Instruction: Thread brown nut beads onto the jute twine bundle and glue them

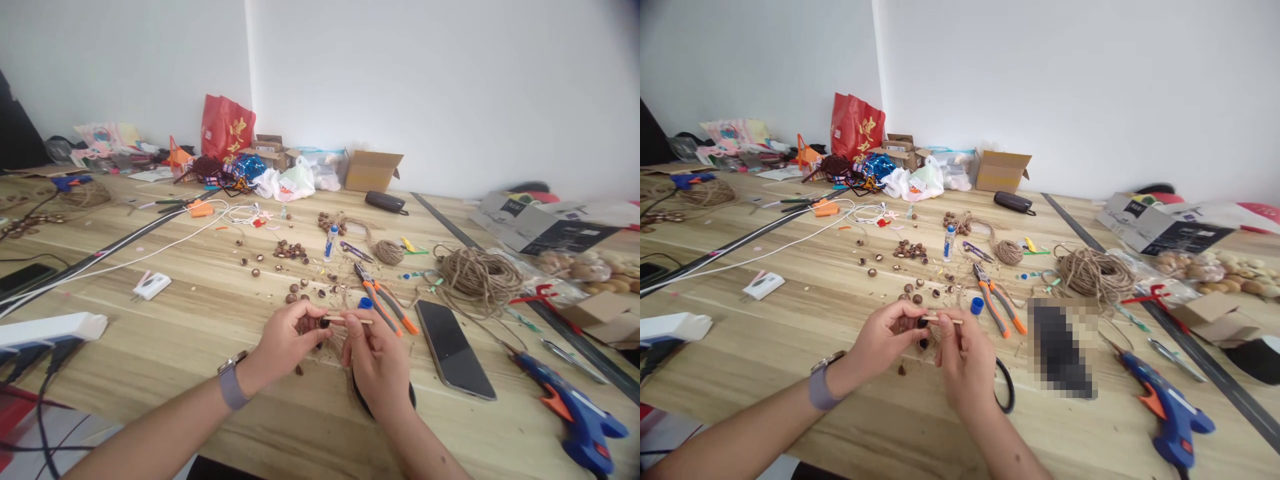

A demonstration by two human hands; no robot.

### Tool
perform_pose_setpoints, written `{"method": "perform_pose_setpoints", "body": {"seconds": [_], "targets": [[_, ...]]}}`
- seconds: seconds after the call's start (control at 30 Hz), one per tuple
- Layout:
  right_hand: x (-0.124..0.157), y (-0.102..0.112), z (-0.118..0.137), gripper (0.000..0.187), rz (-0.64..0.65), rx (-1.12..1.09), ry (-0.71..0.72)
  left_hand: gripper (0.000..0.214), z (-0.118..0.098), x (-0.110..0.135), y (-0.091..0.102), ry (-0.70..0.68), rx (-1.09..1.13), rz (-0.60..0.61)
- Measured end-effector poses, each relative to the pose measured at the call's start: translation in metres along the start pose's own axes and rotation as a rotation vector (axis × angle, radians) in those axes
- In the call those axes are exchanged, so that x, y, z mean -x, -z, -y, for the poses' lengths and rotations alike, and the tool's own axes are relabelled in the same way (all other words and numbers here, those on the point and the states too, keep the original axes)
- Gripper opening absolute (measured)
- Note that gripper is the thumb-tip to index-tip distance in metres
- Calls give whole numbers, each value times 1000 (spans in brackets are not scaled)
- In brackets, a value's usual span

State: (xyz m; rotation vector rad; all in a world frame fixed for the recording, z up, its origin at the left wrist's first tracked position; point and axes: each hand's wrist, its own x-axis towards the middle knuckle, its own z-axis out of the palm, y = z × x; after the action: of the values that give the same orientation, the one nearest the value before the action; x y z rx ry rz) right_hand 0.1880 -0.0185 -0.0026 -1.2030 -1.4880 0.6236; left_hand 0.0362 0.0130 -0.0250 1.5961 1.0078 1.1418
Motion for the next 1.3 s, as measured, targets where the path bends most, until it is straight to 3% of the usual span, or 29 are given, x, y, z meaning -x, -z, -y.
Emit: {"method": "perform_pose_setpoints", "body": {"seconds": [0.87, 1.3], "targets": [[1, 0, -3, 26, -41, 138, 53, 28, 0, 2, -2, 37, 5, -15], [-4, 0, -5, 29, 1, 75, 33, 38, -1, 2, 0, 29, -83, -23]]}}
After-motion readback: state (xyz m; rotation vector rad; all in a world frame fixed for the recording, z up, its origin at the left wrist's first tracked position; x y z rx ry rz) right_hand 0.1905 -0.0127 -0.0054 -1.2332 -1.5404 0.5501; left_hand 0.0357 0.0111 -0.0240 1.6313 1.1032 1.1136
